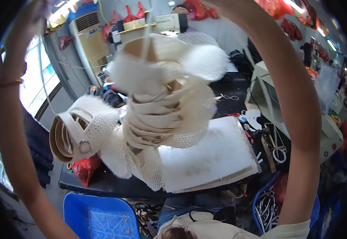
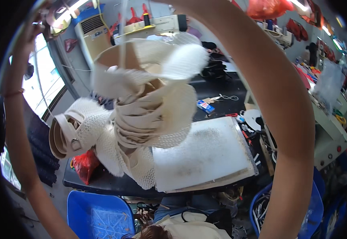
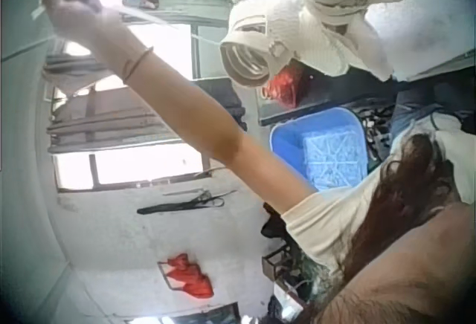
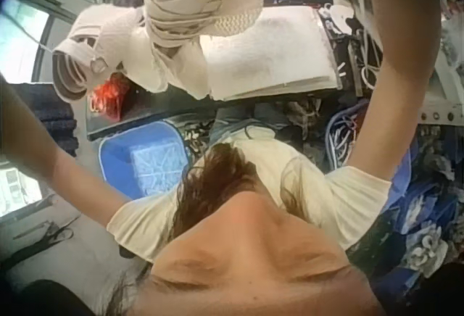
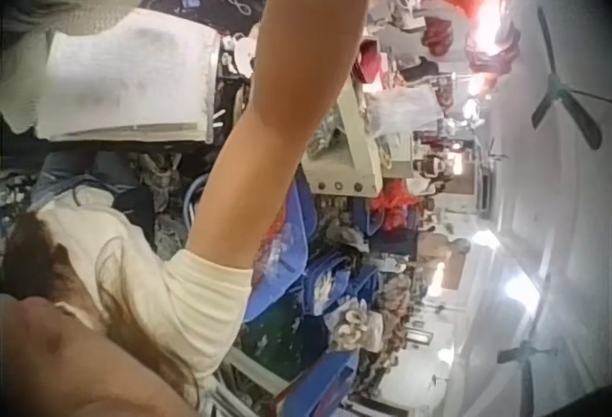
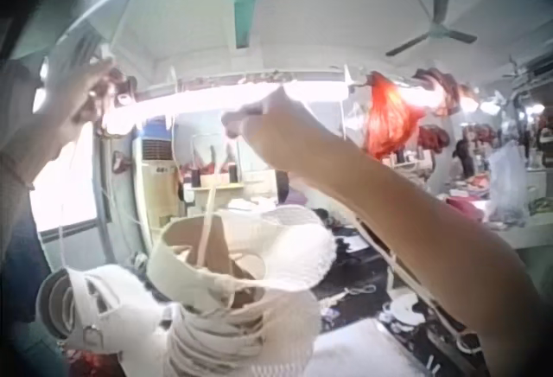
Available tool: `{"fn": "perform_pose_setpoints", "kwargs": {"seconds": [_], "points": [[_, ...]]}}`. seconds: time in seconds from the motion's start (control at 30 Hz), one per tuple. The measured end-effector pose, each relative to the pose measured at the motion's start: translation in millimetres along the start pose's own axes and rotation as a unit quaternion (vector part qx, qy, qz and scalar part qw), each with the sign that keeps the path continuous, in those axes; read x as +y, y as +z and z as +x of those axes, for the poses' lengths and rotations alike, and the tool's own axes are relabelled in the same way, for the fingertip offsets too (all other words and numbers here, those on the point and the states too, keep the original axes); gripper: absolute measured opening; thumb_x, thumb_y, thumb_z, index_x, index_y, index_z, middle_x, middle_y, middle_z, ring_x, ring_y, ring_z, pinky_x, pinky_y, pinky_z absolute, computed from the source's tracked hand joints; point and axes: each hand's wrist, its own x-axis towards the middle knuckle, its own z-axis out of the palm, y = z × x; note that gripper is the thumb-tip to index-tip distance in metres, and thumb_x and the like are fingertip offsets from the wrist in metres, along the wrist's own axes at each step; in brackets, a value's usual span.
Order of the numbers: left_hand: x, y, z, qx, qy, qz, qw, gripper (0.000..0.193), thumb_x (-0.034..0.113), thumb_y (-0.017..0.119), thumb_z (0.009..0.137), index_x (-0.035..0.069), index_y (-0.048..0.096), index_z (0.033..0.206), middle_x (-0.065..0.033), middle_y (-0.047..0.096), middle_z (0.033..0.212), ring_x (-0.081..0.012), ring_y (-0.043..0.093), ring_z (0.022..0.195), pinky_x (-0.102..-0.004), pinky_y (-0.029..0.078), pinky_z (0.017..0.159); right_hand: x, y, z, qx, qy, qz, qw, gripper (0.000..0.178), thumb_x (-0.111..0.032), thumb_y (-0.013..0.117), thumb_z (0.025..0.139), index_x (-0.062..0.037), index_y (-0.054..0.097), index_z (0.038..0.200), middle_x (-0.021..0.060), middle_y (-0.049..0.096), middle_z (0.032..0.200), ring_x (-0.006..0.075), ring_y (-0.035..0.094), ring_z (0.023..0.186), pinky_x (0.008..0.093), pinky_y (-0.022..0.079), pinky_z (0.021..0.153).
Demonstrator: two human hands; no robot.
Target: The person attaches metal buckles to the straps of white woven sandals. They pick up each sandal from a blue bin, thread the strap through the buckle, and secure it by hand. The person works on multiple sandals sequentially, placing the finished ones on the table.
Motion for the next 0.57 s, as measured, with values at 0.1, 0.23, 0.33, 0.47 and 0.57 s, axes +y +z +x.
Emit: {"fn": "perform_pose_setpoints", "kwargs": {"seconds": [0.1, 0.23, 0.33, 0.47, 0.57], "points": [[-89, 69, -71, -0.167, -0.136, -0.036, 0.976, 0.027, 0.026, 0.045, 0.094, 0.006, 0.057, 0.079, 0.0022, 0.045, 0.062, -0.0047, 0.039, 0.053, -0.0204, 0.029, 0.048, -5, 12, -2, -0.143, -0.052, -0.057, 0.987, 0.030, -0.024, 0.058, 0.084, 0.0042, 0.066, 0.080, 0.0178, 0.067, 0.079, 0.0263, 0.065, 0.072, 0.0371, 0.050, 0.071], [-123, 134, -185, -0.216, -0.262, -0.246, 0.908, 0.040, 0.038, 0.044, 0.096, 0.009, 0.059, 0.072, 0.0052, 0.042, 0.058, -0.0044, 0.033, 0.052, -0.0232, 0.026, 0.049, 62, 6, -10, -0.108, -0.056, -0.167, 0.978, 0.030, -0.029, 0.063, 0.078, 0.0009, 0.067, 0.076, 0.0197, 0.066, 0.076, 0.0292, 0.067, 0.074, 0.0395, 0.051, 0.073], [-144, 113, -246, -0.363, -0.166, -0.084, 0.913, 0.039, 0.029, 0.044, 0.096, 0.005, 0.055, 0.067, 0.0037, 0.044, 0.058, -0.0035, 0.036, 0.052, -0.0232, 0.026, 0.048, 79, -42, -60, -0.123, 0.145, -0.206, 0.960, 0.029, -0.034, 0.060, 0.084, -0.0065, 0.066, 0.077, 0.0065, 0.059, 0.063, 0.0195, 0.058, 0.059, 0.0326, 0.046, 0.058], [-151, 134, -257, -0.459, -0.199, 0.044, 0.865, 0.040, 0.024, 0.048, 0.093, 0.001, 0.055, 0.062, -0.0004, 0.046, 0.050, -0.0060, 0.043, 0.052, -0.0216, 0.031, 0.050, 175, -77, -173, -0.204, 0.188, -0.086, 0.957, 0.034, -0.034, 0.060, 0.085, -0.0061, 0.067, 0.067, 0.0011, 0.051, 0.048, 0.0102, 0.044, 0.044, 0.0268, 0.035, 0.044], [-168, 142, -262, -0.448, -0.207, -0.022, 0.869, 0.042, 0.025, 0.048, 0.093, 0.002, 0.055, 0.059, 0.0003, 0.045, 0.048, -0.0062, 0.039, 0.048, -0.0268, 0.027, 0.046, 186, -109, -218, -0.288, 0.427, 0.027, 0.857, 0.037, -0.034, 0.059, 0.085, -0.0047, 0.067, 0.065, 0.0023, 0.056, 0.054, 0.0097, 0.057, 0.052, 0.0247, 0.044, 0.045]]}}
